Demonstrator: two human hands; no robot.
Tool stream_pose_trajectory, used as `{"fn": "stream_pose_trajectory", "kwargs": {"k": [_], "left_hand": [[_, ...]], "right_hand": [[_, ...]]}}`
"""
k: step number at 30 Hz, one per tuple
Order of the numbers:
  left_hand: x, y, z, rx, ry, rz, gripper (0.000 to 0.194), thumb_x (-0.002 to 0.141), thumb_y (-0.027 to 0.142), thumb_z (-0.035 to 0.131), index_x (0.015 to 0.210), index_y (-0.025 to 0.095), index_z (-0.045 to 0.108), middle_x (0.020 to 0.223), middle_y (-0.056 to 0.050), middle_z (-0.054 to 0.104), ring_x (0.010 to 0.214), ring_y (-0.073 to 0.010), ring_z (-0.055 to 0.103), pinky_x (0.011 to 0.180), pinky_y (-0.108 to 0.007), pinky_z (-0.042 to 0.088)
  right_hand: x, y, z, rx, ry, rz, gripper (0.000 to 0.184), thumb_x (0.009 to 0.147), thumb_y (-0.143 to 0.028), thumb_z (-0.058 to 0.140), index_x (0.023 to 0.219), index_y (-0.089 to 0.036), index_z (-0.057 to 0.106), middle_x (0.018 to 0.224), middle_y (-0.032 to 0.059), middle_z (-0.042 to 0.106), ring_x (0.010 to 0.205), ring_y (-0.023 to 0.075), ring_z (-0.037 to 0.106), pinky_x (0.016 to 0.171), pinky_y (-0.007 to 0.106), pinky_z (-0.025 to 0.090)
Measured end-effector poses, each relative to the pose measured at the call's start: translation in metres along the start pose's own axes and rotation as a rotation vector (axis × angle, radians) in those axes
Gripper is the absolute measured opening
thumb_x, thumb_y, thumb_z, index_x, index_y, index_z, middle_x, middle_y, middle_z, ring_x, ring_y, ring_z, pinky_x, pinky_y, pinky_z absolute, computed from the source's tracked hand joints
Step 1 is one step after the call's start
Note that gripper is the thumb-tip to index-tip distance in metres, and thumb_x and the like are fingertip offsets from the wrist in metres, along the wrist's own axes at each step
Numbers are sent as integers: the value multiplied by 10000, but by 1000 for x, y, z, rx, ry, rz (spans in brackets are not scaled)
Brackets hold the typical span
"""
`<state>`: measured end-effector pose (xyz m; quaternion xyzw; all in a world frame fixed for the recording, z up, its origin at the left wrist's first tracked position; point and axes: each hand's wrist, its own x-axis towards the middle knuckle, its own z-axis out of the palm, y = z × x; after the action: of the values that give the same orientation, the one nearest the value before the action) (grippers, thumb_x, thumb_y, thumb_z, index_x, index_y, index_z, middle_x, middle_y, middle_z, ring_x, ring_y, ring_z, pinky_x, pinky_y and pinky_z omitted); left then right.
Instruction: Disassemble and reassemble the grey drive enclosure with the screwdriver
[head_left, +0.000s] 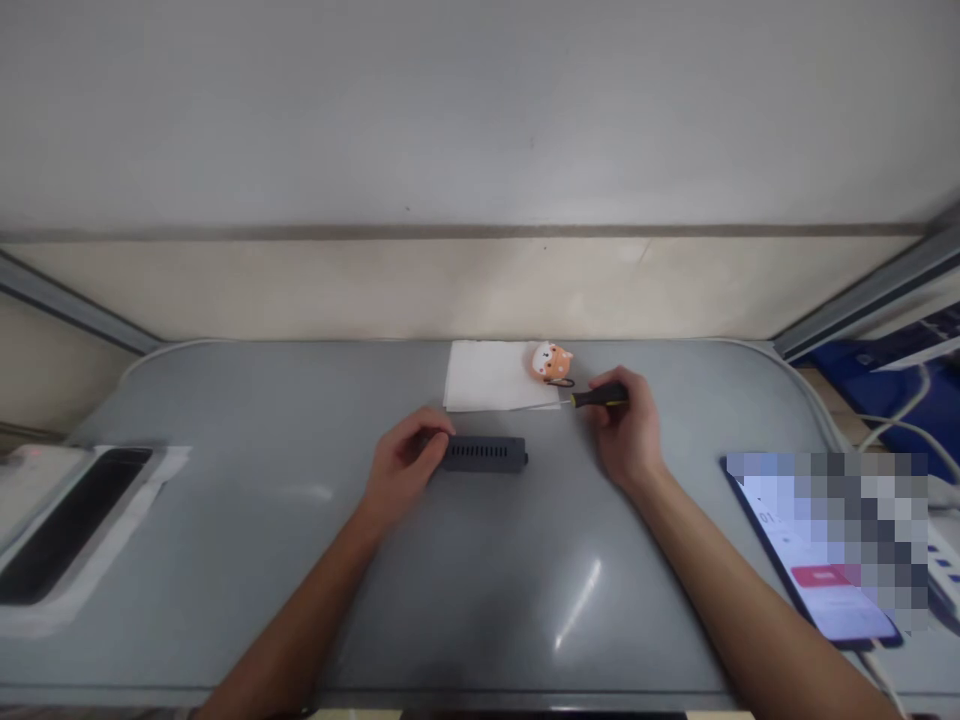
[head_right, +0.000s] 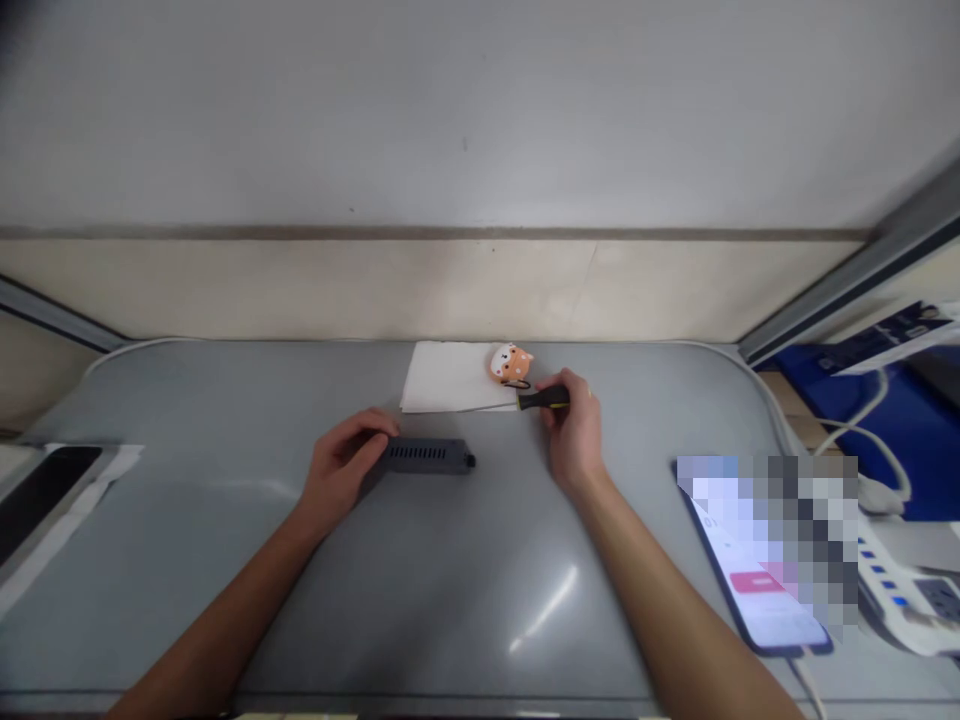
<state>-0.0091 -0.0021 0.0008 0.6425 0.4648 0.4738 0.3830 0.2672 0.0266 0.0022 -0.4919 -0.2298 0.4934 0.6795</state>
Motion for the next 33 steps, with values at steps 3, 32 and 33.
{"fn": "stream_pose_trajectory", "kwargs": {"k": [3, 32, 33], "left_hand": [[0, 3, -4, -13, -62, -40, 170, 935, 378, 689, 988, 221, 727, 968, -51, 718, 896, -179, 660, 814, -288, 534], [28, -4, 21, 658, -261, 155, 280, 1046, 398, 517, 970, 214, 713, 998, -50, 748, 982, -222, 659, 929, -377, 517], [27, -6, 21, 652, -238, 133, 259, 1039, 392, 530, 991, 217, 714, 1003, -48, 747, 966, -216, 664, 913, -367, 525]], "right_hand": [[-2, -1, 1, -22, -9, -16, 286, 851, -420, 610, 674, -196, 635, 610, -36, 515, 499, 82, 388, 477, 263, 273], [-81, -40, 5, -455, -536, -1074, 357, 878, -142, 489, 531, -222, 470, 468, -16, 447, 453, 120, 374, 525, 317, 303], [-82, -36, 6, -487, -569, -1071, 364, 891, -153, 481, 535, -225, 455, 467, -18, 434, 453, 122, 363, 525, 318, 295]]}}
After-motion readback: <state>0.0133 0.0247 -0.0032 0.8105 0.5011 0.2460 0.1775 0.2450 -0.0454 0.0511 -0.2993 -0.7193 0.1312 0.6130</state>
